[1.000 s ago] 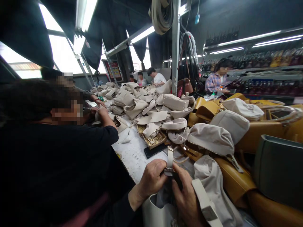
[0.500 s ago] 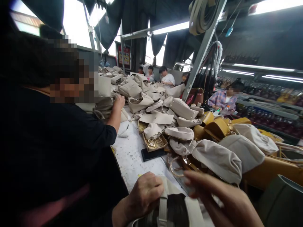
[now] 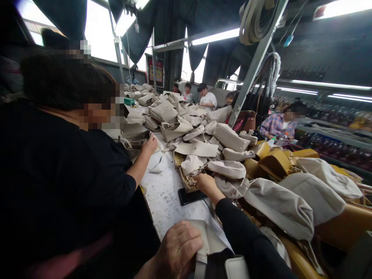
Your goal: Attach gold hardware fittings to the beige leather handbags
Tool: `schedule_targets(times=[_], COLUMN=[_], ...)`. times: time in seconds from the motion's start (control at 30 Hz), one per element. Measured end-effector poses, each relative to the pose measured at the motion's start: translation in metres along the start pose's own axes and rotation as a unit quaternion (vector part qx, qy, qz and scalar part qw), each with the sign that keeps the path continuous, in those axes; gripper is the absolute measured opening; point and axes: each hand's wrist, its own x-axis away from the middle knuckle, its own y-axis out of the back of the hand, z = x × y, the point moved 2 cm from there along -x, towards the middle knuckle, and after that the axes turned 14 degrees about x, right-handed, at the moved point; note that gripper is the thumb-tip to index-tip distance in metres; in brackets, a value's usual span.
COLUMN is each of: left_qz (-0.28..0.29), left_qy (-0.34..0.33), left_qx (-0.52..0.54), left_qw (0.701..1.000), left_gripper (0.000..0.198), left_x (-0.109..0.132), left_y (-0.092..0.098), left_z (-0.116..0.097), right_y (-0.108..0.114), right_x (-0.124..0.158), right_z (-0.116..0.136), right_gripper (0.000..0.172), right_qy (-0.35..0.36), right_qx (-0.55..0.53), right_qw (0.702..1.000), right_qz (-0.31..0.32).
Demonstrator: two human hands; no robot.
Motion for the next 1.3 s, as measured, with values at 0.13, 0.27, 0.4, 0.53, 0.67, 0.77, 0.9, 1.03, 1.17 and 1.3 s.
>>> schedule_targets(times=[0.13,0.27,0.4,0.53,0.67,0.77,0.9,1.03,1.17,1.3], left_qz=[-0.008,-0.046,-0.075,-0.082,-0.104,-0.116,-0.116,-0.118,-0.108,-0.089], left_qy=[0.007,0.057,0.101,0.099,0.091,0.100,0.113,0.116,0.133,0.140], left_qx=[0.027,0.121,0.252,0.306,0.296,0.301,0.299,0.293,0.315,0.345], left_qw=[1.000,0.990,0.960,0.943,0.945,0.941,0.940,0.942,0.934,0.924], left_gripper=[0.019,0.017,0.013,0.007,0.005,0.006,0.008,0.010,0.009,0.011], left_x=[0.001,-0.004,-0.012,-0.016,-0.014,-0.014,-0.016,-0.016,-0.012,-0.015], left_y=[0.006,0.026,0.043,0.037,0.026,0.024,0.027,0.024,0.018,0.010], left_z=[0.004,0.013,0.020,0.012,0.004,0.004,0.005,0.004,0.000,-0.010], right_y=[-0.011,-0.018,-0.021,-0.025,-0.027,-0.023,-0.004,0.019,0.027,0.032], right_x=[-0.018,-0.021,-0.020,-0.018,-0.014,-0.010,0.002,0.051,0.144,0.235], right_z=[0.005,0.003,-0.005,-0.014,-0.018,-0.016,-0.011,-0.012,-0.011,0.003], right_gripper=[0.024,0.025,0.026,0.025,0.023,0.023,0.032,0.046,0.044,0.023], right_qy=[-0.033,-0.058,-0.070,-0.093,-0.097,-0.084,-0.037,0.000,-0.012,0.025], right_qx=[0.032,0.032,-0.006,-0.071,-0.149,-0.225,-0.357,-0.475,-0.556,-0.627], right_qw=[0.998,0.997,0.997,0.993,0.984,0.969,0.925,0.859,0.798,0.741], right_qz=[0.031,0.034,0.027,0.009,-0.028,-0.065,-0.122,-0.191,-0.233,-0.238])
